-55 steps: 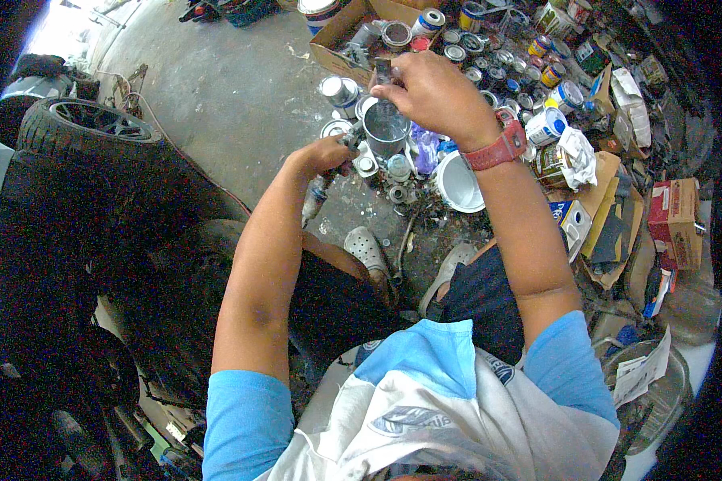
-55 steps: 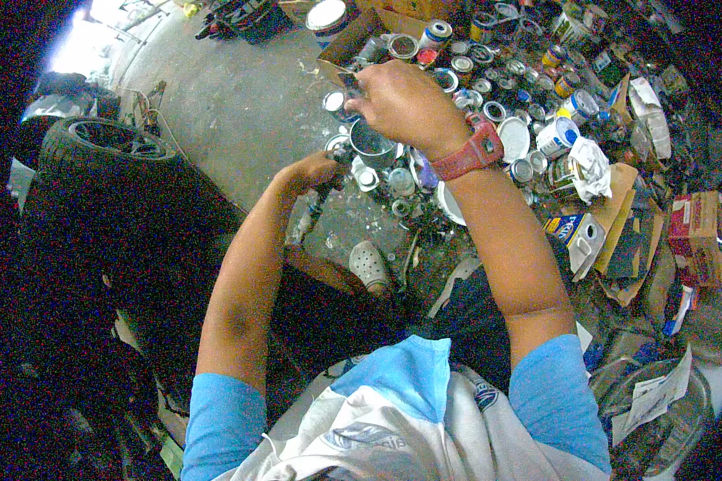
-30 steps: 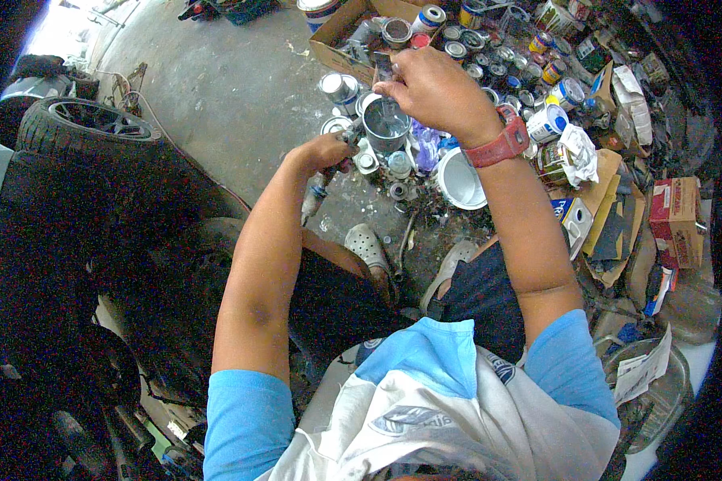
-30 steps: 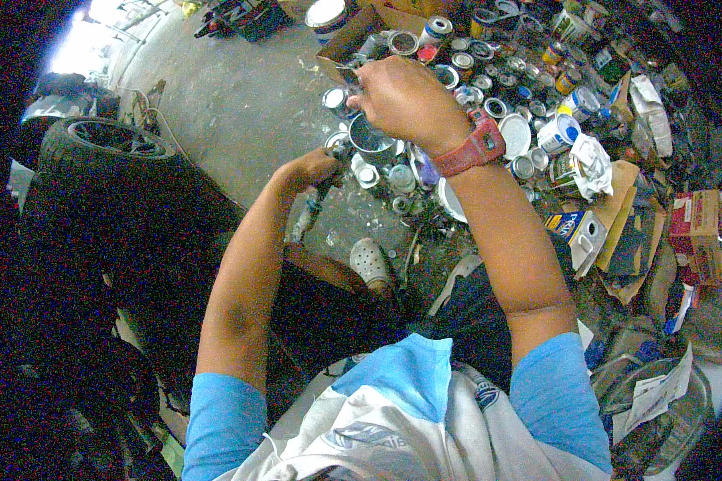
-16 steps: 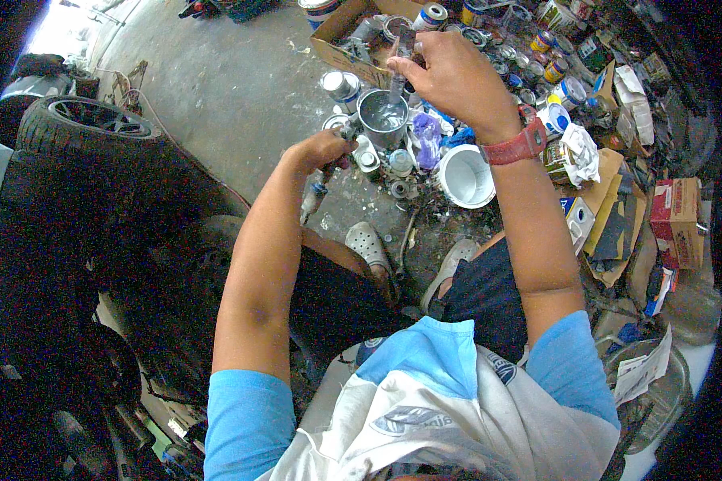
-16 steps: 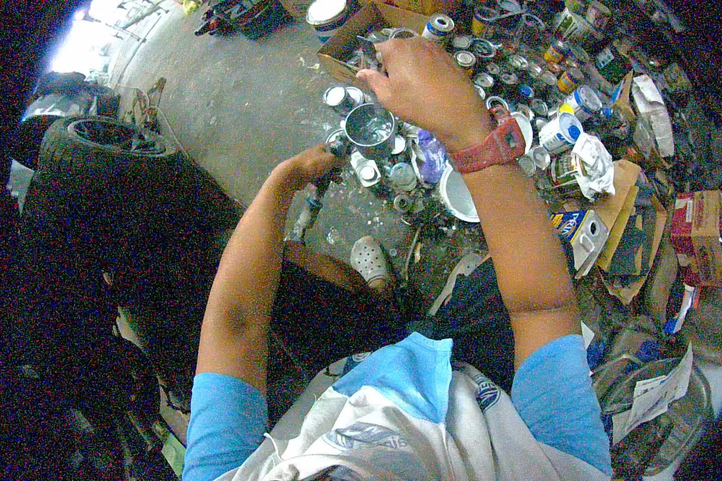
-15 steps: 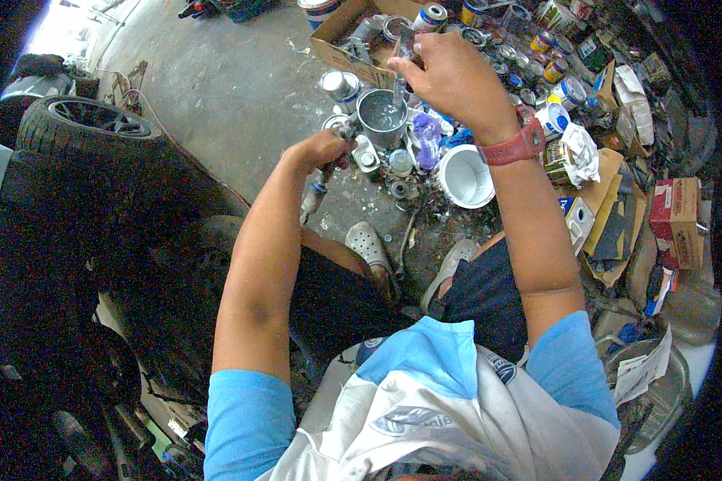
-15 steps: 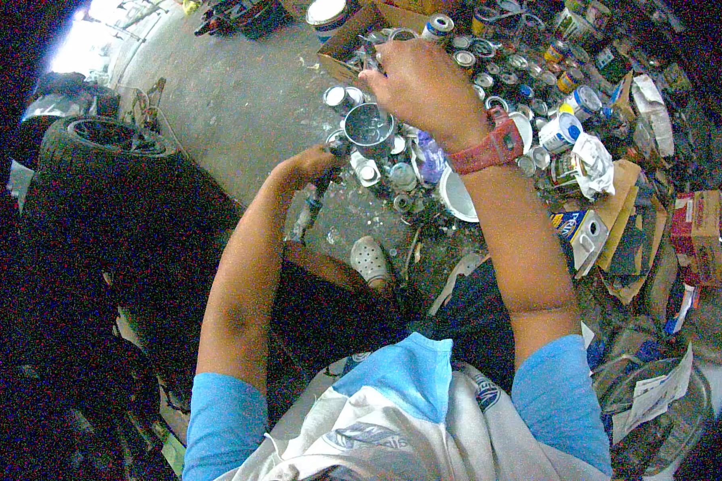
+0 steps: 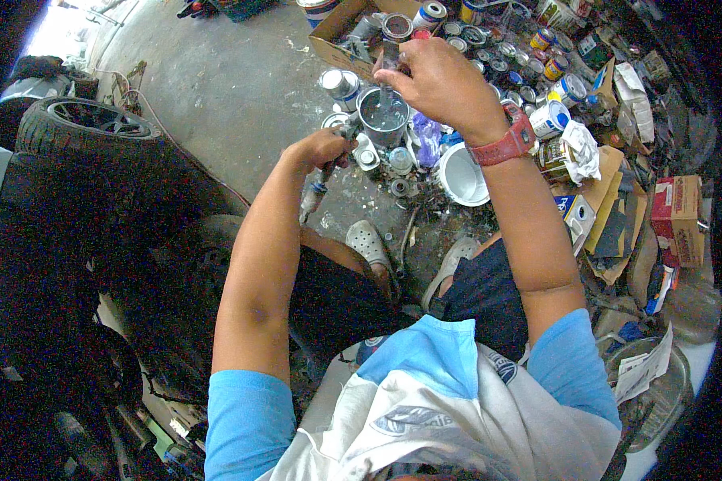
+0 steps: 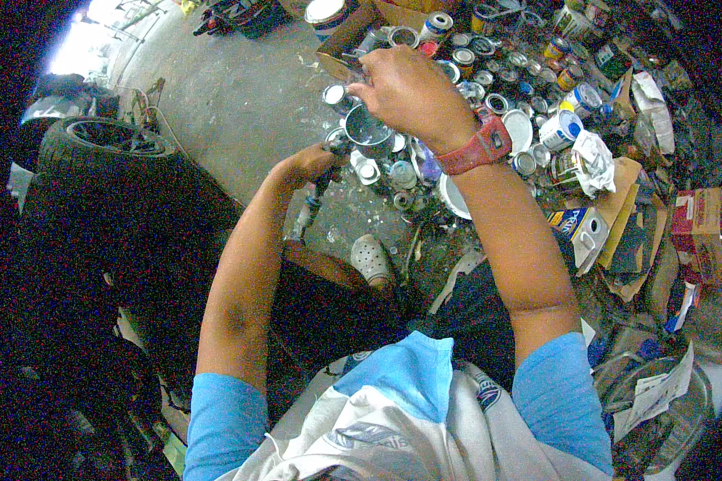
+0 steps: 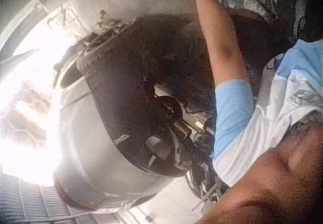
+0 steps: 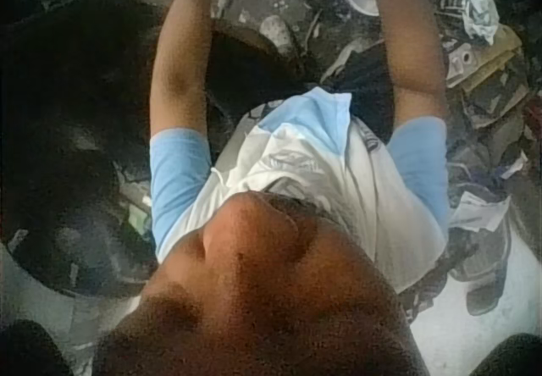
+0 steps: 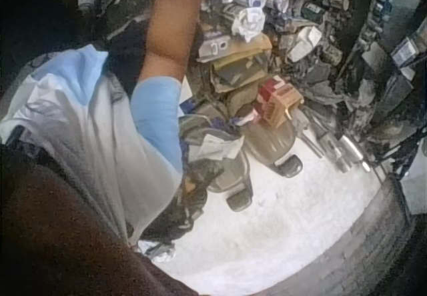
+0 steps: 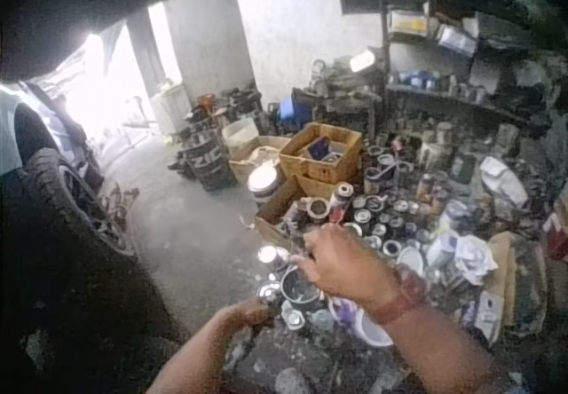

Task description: The person sits on the floor and uses a metal rod to open and stir contents in several small paint cans. They then pour paint from one can into another and continue stirring the mixture.

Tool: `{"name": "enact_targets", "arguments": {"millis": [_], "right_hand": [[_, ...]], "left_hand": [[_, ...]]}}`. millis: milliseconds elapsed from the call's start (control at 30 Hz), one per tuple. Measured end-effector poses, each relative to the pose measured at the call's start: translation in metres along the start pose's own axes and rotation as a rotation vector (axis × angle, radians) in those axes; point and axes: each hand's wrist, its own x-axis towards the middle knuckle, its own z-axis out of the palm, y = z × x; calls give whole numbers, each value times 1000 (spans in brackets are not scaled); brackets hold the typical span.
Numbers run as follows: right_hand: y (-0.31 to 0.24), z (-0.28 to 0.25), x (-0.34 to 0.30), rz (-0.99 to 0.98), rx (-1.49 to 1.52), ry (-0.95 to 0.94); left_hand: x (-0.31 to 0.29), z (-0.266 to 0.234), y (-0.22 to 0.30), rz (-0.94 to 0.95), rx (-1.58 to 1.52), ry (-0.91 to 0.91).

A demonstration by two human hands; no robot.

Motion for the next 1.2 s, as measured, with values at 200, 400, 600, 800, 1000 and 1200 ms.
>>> {"name": "enact_targets", "arguments": {"millis": [200, 400, 600, 800, 1000, 1200], "right_hand": [[2, 0, 2, 23, 51, -78], [2, 2, 1, 29, 32, -106], [4, 2, 2, 6, 31, -110], [4, 3, 1, 23, 57, -90], [4, 2, 2, 0, 40, -101], [2, 1, 1, -6, 39, -89]], "left_hand": [[8, 1, -5, -1, -7, -24], [24, 1, -16, 42, 6, -44], [11, 1, -6, -3, 24, -38], [5, 0, 2, -28, 70, -36], [12, 0, -5, -11, 57, -50], [10, 0, -4, -12, 60, -48]]}}
